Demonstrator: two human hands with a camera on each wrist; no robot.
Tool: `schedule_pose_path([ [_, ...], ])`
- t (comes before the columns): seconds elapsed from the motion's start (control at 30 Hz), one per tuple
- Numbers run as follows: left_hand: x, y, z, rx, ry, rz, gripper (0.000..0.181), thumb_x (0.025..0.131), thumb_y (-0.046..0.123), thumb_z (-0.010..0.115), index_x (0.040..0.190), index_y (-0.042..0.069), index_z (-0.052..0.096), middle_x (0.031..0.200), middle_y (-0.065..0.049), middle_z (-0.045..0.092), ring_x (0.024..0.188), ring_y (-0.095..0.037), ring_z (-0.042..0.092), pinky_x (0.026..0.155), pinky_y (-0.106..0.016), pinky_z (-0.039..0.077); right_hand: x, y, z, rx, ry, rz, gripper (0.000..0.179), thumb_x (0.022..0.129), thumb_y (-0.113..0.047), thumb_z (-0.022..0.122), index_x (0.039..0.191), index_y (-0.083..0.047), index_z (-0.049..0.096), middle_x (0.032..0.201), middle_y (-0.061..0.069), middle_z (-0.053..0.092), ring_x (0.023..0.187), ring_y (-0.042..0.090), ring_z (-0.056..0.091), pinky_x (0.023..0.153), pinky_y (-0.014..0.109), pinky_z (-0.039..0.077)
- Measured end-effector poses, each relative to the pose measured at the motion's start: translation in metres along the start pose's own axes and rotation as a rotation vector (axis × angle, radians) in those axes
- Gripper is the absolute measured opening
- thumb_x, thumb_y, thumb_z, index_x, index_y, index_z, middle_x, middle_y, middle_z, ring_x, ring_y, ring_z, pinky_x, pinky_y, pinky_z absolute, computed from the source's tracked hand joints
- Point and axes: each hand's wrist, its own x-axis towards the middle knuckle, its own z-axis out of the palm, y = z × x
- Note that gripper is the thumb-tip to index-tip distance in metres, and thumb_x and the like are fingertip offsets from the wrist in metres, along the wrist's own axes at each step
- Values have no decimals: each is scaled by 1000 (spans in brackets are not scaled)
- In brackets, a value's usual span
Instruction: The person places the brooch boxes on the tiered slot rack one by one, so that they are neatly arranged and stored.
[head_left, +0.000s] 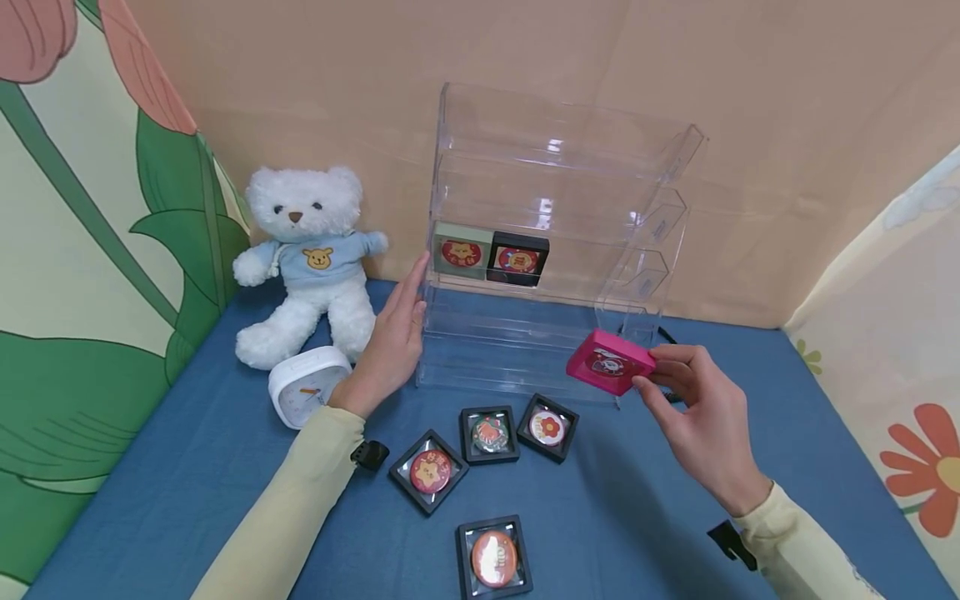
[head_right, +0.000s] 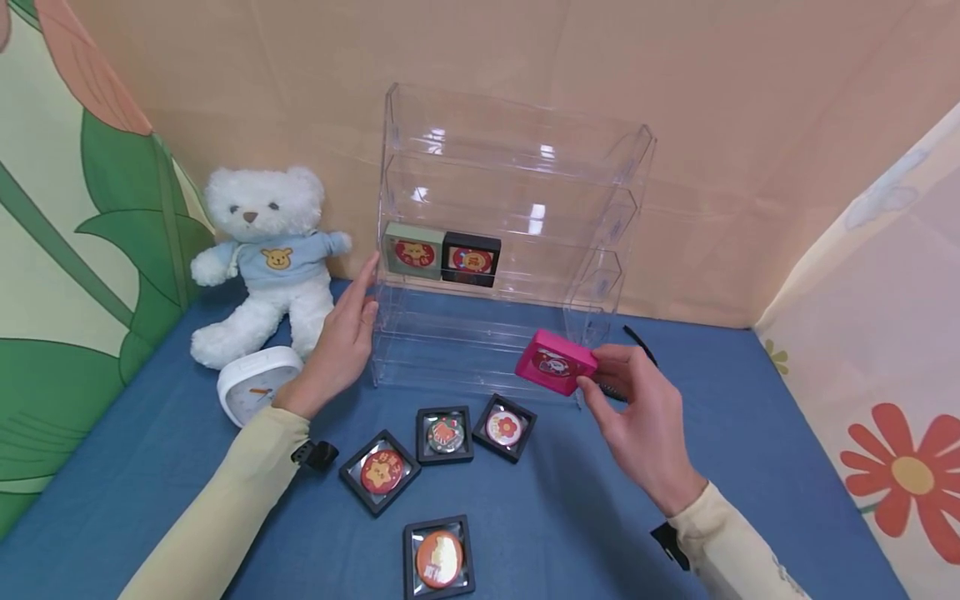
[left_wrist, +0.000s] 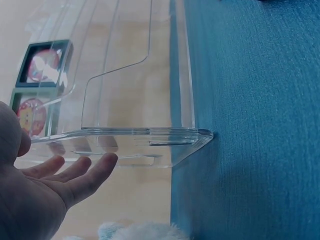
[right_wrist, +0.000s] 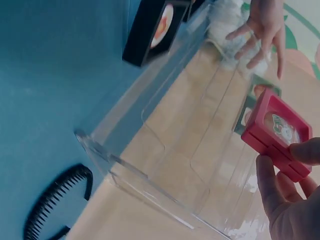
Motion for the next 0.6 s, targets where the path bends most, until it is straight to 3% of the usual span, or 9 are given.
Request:
schedule_pose_path([
  [0.6, 0, 1, 0, -8, 1, 1, 63, 110, 5, 34, 164, 27, 11, 167, -4, 19, 149, -23, 25, 115, -46, 35, 54, 14, 7, -13, 33, -27, 47, 88, -2, 78, 128, 1, 55, 126, 14, 67, 101, 35, 70, 87, 6, 42],
])
